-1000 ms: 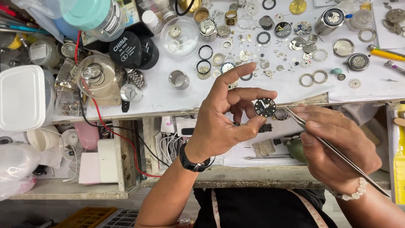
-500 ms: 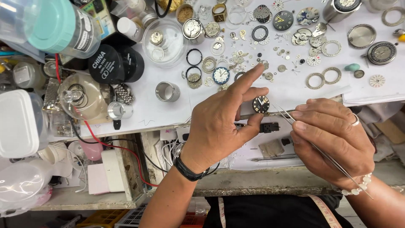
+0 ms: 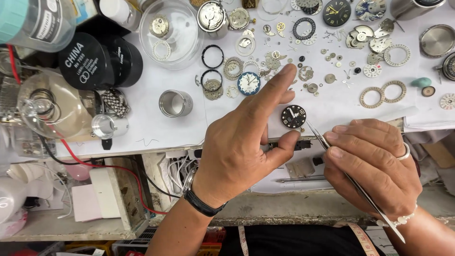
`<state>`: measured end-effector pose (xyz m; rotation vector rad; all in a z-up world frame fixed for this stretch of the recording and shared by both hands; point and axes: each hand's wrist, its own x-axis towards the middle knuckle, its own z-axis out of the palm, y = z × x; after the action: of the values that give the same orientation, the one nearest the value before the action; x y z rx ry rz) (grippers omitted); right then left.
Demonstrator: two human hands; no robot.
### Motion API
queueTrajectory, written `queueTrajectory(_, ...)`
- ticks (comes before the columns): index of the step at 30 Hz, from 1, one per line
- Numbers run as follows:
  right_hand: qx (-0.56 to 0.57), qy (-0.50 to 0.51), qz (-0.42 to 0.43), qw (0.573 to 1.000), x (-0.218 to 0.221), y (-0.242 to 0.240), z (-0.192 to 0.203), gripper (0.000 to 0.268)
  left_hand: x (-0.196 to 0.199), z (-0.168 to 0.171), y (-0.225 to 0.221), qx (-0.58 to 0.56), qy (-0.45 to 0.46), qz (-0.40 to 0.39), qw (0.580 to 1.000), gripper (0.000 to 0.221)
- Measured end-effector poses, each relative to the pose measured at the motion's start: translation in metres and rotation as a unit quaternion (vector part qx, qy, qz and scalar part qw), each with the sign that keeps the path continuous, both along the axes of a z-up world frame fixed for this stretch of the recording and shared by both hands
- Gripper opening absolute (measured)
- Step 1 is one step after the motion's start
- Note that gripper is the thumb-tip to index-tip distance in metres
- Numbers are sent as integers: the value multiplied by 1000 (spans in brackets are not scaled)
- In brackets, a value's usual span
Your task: Repairing a watch movement by using tweezers to adjust or clean internal components at a workbench.
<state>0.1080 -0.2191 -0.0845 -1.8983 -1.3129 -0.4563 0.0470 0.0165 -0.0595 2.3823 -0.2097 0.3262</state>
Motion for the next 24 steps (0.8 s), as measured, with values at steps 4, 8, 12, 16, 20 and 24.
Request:
queueTrajectory(4,11,-2,-4,1000,-2,6,-1,16,-3,-7,-2,-21,-8,19,1000,89)
queueTrajectory(8,14,-2,-11,1000,-2,12,-1,14,-2,-5,-2,-27,-4,24,999,85)
queueTrajectory(12,15,-4,-22,1000,-3,14,-3,14,-1,-2,-2,-32,14,27,999,83)
queueTrajectory(16,10,-16,-28,999,-2,16,-3,12,0,-1,-1,-38,24,22,999,86)
queueTrajectory(20,14,-28,-30,999,-1,19,-4,12,0,-2,-1,-29,22,21,999,86)
queueTrajectory(24,12,-27,-35,999,-2,20,-4,12,0,-5,-2,-6,-4,11,1000,82)
